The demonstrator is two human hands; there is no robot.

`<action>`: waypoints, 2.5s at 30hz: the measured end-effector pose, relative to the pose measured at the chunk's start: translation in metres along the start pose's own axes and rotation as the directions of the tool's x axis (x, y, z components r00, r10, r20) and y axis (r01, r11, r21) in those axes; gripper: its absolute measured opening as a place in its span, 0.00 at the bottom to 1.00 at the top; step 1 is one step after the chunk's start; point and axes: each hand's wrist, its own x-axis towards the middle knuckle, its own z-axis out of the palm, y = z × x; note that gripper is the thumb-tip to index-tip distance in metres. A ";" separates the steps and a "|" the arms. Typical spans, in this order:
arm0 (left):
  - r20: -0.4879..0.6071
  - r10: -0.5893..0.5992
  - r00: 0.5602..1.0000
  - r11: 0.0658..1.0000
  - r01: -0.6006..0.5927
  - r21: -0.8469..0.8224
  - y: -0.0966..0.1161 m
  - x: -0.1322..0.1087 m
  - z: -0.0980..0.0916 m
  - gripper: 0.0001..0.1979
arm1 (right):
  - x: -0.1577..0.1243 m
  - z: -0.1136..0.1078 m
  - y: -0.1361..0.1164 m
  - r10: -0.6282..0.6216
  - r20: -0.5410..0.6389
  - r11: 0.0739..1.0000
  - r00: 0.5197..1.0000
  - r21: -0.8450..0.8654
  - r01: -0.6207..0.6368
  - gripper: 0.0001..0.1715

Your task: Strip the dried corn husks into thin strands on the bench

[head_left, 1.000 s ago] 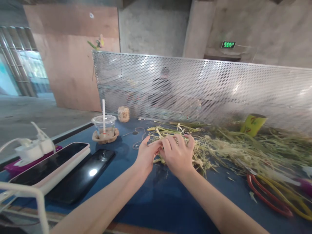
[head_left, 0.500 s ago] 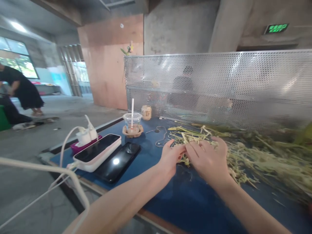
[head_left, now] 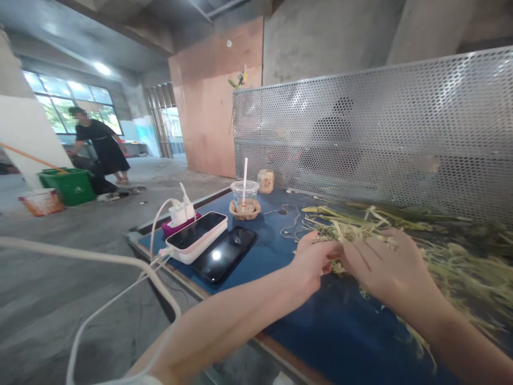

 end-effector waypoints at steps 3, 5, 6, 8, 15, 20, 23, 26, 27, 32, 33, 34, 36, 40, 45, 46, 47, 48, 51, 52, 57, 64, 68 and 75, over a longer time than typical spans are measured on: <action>0.002 -0.051 0.999 0.999 0.050 0.019 0.002 -0.001 0.000 0.37 | -0.003 0.002 0.000 -0.054 -0.009 0.999 0.998 -0.002 0.054 0.11; 0.017 -0.072 0.997 0.997 0.071 0.032 0.002 -0.001 0.000 0.34 | -0.006 0.002 0.000 -0.097 -0.002 0.995 0.995 0.001 0.097 0.12; 0.029 -0.077 0.997 0.996 0.076 0.038 0.002 -0.001 -0.001 0.32 | -0.007 0.002 0.000 -0.114 0.004 0.993 0.993 0.000 0.114 0.12; 0.059 -0.082 0.995 0.996 0.080 0.047 0.002 0.000 -0.001 0.27 | -0.010 0.001 0.002 -0.134 0.012 0.991 0.991 -0.004 0.134 0.13; 0.201 -0.030 0.979 0.999 0.023 0.035 0.005 -0.001 0.003 0.22 | -0.013 -0.006 0.012 -0.124 -0.034 0.992 0.992 0.035 0.125 0.11; 0.213 0.142 0.967 0.990 -0.138 -0.034 0.002 -0.004 0.004 0.41 | -0.017 -0.006 0.010 0.194 -0.041 0.943 0.980 0.282 -0.175 0.07; 0.233 0.292 0.928 0.956 -0.293 -0.032 0.002 -0.008 0.005 0.46 | -0.016 -0.007 0.009 0.319 -0.026 0.893 0.947 0.343 -0.291 0.04; 0.231 0.340 0.911 0.936 -0.353 0.014 0.003 -0.010 0.006 0.43 | -0.017 -0.010 0.008 0.448 0.005 0.809 0.894 0.423 -0.408 0.03; 0.221 0.331 0.917 0.938 -0.345 0.027 0.004 -0.011 0.006 0.42 | -0.017 -0.011 0.008 0.481 0.027 0.778 0.876 0.448 -0.441 0.05; 0.193 0.294 0.936 0.948 -0.311 0.064 0.003 -0.007 0.005 0.41 | -0.023 -0.013 0.008 0.566 0.142 0.638 0.812 0.548 -0.541 0.12; 0.194 0.293 0.936 0.949 -0.310 0.063 0.002 -0.006 0.005 0.41 | -0.024 -0.013 0.008 0.571 0.151 0.623 0.807 0.561 -0.546 0.12; 0.199 0.295 0.934 0.948 -0.312 0.061 0.002 -0.005 0.004 0.41 | -0.025 -0.012 0.008 0.571 0.153 0.617 0.807 0.568 -0.545 0.11; 0.211 0.299 0.931 0.947 -0.317 0.058 0.001 -0.003 0.004 0.42 | -0.026 -0.011 0.008 0.567 0.153 0.617 0.810 0.572 -0.540 0.08; 0.212 0.297 0.931 0.947 -0.316 0.059 0.002 -0.002 0.003 0.43 | -0.028 -0.010 0.010 0.587 0.184 0.573 0.789 0.594 -0.565 0.09; 0.207 0.321 0.924 0.936 -0.342 0.078 0.002 -0.006 0.007 0.42 | -0.027 -0.014 0.011 0.566 0.161 0.617 0.809 0.568 -0.545 0.05; 0.210 0.333 0.919 0.932 -0.355 0.078 0.002 -0.007 0.007 0.42 | -0.026 -0.016 0.011 0.555 0.128 0.658 0.822 0.537 -0.528 0.04; 0.212 0.343 0.915 0.927 -0.366 0.079 0.002 -0.008 0.008 0.42 | -0.025 -0.018 0.011 0.539 0.092 0.704 0.837 0.496 -0.508 0.04; 0.213 0.349 0.912 0.924 -0.373 0.082 0.002 -0.008 0.008 0.42 | -0.023 -0.020 0.011 0.510 0.055 0.757 0.858 0.445 -0.478 0.04; 0.202 0.360 0.911 0.918 -0.384 0.096 0.001 -0.009 0.007 0.41 | -0.020 -0.026 0.010 0.330 -0.056 0.917 0.942 0.258 -0.306 0.04; 0.197 0.362 0.911 0.918 -0.385 0.096 0.001 -0.009 0.007 0.40 | -0.019 -0.027 0.010 0.254 -0.080 0.951 0.964 0.203 -0.234 0.06; 0.197 0.397 0.897 0.904 -0.419 0.088 0.001 -0.009 0.006 0.39 | -0.017 -0.031 0.008 0.093 -0.096 0.993 0.991 0.085 -0.085 0.07; 0.199 0.508 0.838 0.830 -0.538 0.148 -0.001 -0.005 0.004 0.39 | -0.014 -0.029 0.006 0.079 -0.048 0.996 0.996 -0.048 -0.081 0.06; 0.196 0.550 0.812 0.793 -0.581 0.183 -0.002 -0.003 0.004 0.37 | -0.014 -0.029 0.006 0.101 -0.053 0.994 0.994 -0.028 -0.102 0.07; 0.235 0.562 0.793 0.780 -0.602 0.169 -0.003 -0.002 0.002 0.36 | -0.019 -0.024 -0.001 0.217 -0.012 0.969 0.976 0.126 -0.214 0.07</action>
